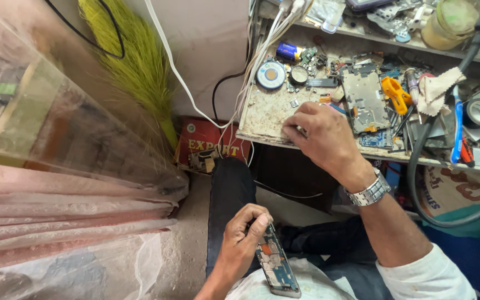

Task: The person dismantles a smartphone by removing internal components, ribbons, and panels from the chassis.

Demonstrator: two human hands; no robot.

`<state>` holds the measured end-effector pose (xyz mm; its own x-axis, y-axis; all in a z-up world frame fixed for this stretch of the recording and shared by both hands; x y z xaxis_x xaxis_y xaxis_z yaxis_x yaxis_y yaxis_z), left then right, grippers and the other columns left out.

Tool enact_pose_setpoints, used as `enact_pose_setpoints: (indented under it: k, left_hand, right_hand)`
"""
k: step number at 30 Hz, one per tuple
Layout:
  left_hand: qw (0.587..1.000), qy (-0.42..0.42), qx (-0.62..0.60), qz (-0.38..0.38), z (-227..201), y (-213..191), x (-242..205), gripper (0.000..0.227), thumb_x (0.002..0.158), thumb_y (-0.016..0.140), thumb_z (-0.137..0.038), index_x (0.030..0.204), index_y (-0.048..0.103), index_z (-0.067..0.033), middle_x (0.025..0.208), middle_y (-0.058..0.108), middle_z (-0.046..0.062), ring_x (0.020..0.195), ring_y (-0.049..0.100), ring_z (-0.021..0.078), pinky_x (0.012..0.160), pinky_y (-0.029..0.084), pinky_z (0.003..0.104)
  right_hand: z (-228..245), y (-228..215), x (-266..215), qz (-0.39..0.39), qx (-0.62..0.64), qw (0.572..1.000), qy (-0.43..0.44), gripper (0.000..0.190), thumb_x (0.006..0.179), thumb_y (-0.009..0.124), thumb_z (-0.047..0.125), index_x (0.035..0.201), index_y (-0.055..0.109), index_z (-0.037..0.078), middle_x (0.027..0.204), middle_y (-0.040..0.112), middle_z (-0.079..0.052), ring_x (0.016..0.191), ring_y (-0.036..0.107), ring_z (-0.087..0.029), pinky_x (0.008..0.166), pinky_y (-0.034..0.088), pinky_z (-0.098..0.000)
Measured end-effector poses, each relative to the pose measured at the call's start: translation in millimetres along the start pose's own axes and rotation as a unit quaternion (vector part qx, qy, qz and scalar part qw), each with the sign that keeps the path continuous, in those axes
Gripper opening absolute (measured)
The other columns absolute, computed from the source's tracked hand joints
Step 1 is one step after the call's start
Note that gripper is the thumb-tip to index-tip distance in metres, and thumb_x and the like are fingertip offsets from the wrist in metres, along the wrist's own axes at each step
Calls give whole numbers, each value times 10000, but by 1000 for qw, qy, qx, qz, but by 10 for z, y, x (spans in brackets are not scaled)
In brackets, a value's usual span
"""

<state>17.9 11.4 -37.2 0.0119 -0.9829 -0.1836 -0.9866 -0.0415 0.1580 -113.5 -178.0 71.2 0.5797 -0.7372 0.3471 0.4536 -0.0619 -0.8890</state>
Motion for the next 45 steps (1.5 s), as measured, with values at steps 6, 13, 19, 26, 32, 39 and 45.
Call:
enact_pose_setpoints:
  k: [6,13,19,26,32,39,45]
  left_hand:
    - [999,-23,22,-9,-32,11,0,295,1010,581,-314,882,653,-58,867,607,8,778,539,101,696,470,278]
    - [998,49,36,4,-175,47,-62,294,1046,573,-274,917,628,-16,908,615,23,850,576,110,766,486,267]
    - [995,44,90,-13,-272,111,-92,273,1036,570,-259,949,651,-13,898,636,32,816,613,120,730,515,281]
    - [992,22,124,-26,-334,164,-164,282,1027,585,-275,942,663,-18,875,639,38,774,617,125,679,521,290]
    - [992,44,115,-34,-328,148,-189,273,1035,588,-273,966,654,-17,892,638,49,795,614,133,704,518,287]
    - [987,25,151,-54,-355,143,-222,256,1015,599,-267,953,672,-30,886,659,47,761,640,142,667,526,306]
    - [979,38,194,-58,-416,163,-225,258,1012,599,-277,955,674,-36,909,671,49,733,659,158,647,529,313]
  right_hand:
    - [-17,-67,-109,-8,113,989,97,84,921,749,87,902,692,27,804,694,-75,687,665,-166,653,537,-311]
    - [77,229,-1198,114,557,761,314,121,861,747,66,969,716,19,833,691,7,697,626,-55,616,540,-217]
    - [328,581,-1972,126,633,641,415,201,876,752,26,1061,767,-51,848,732,-68,723,648,-108,674,546,-244]
    - [434,548,-2154,109,606,627,477,294,859,732,30,1143,761,-42,906,782,-105,787,695,-128,728,580,-272]
    - [527,446,-2090,108,562,675,466,327,863,744,27,1185,767,-30,932,789,-111,802,692,-121,725,570,-260]
    - [536,489,-2102,115,556,668,481,268,861,732,24,1118,772,-43,897,796,-114,765,718,-127,712,585,-264]
    - [502,588,-2135,102,589,648,471,184,887,720,29,1043,753,-65,859,755,-90,736,681,-119,683,568,-265]
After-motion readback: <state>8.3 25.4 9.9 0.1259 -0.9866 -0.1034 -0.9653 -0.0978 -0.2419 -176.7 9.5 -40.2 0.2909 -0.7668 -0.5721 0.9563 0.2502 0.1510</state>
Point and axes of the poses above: each hand's wrist, its own x-axis towards the middle knuckle, its own y-axis out of the palm, z = x × y, the point moved 5 cm from there along x, towards the middle knuckle
